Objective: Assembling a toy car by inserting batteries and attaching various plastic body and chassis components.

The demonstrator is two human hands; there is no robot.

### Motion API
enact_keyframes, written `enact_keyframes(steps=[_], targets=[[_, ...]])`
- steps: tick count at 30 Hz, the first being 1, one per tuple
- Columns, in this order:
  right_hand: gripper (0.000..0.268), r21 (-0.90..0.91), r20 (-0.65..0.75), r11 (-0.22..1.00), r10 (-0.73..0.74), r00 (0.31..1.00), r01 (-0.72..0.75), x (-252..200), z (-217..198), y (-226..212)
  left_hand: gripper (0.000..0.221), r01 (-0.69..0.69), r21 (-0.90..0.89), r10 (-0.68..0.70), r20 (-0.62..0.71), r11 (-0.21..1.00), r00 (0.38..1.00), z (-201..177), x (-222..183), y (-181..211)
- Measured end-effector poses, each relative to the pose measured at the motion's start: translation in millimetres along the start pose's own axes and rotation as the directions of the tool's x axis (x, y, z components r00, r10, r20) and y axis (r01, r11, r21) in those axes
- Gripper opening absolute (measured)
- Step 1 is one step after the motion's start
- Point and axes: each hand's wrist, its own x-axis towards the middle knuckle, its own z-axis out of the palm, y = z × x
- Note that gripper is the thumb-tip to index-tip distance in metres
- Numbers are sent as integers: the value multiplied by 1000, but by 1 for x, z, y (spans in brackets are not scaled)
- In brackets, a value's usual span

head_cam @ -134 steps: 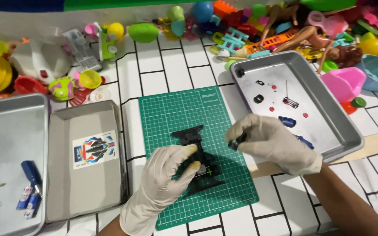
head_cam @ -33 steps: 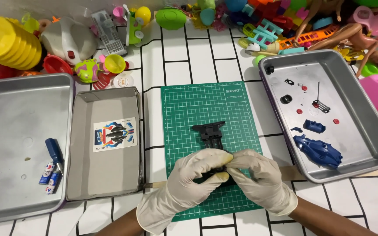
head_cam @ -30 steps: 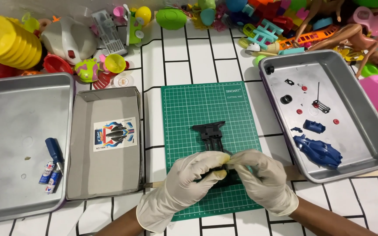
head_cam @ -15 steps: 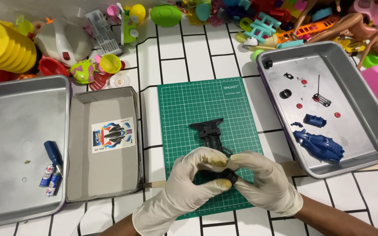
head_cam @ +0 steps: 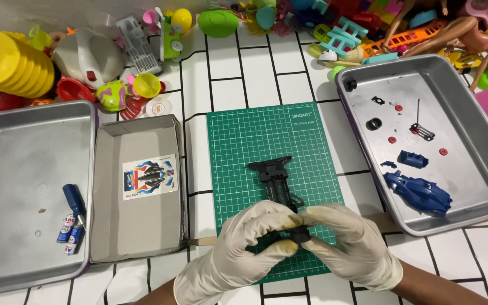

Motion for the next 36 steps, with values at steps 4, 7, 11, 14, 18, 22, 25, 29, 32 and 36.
enact_keyframes(steps=[4, 7, 11, 14, 18, 22, 25, 29, 32, 36], targets=[[45, 0, -119, 998, -63, 991, 63, -1, 1, 1, 46, -184, -5, 184, 5, 983, 983, 2, -5, -5], [37, -4, -25, 999, -36, 999, 36, -1, -3, -3, 32, -133, 108, 140, -58, 985, 988, -1, -1, 5], [53, 222, -49, 972, 92, 995, -79, 0, -6, -11, 25, -114, 14, 114, -19, 993, 993, 2, 3, 14], [50, 307, -71, 939, 183, 981, -153, -7, -7, -13, 20, -73, -26, 71, -51, 997, 996, 4, 2, 21], [47, 377, -93, 902, 264, 960, -212, -23, -4, -6, 16, 254, -226, -224, 149, 941, 963, 5, -11, 6], [43, 528, -100, 825, 297, 950, -202, -19, 0, -3, 13, 28, -161, -42, -85, 987, 995, 12, 2, 17], [40, 622, -45, 739, 362, 931, -257, -6, -3, -8, 20, 16, -316, -30, -39, 949, 999, 16, 1, 10], [53, 138, -25, 987, 89, 996, -85, 3, -5, -9, 17, 184, -239, -229, -176, 953, 957, 24, -5, -2], [62, -37, 109, 992, -119, 987, 124, 4, -11, 2, 16, 390, -169, -416, -167, 905, 894, 22, -14, -15], [49, -258, 299, 868, -345, 890, 423, 20, -24, -5, 17, 586, -241, -626, -143, 773, 767, 24, -11, -18]])
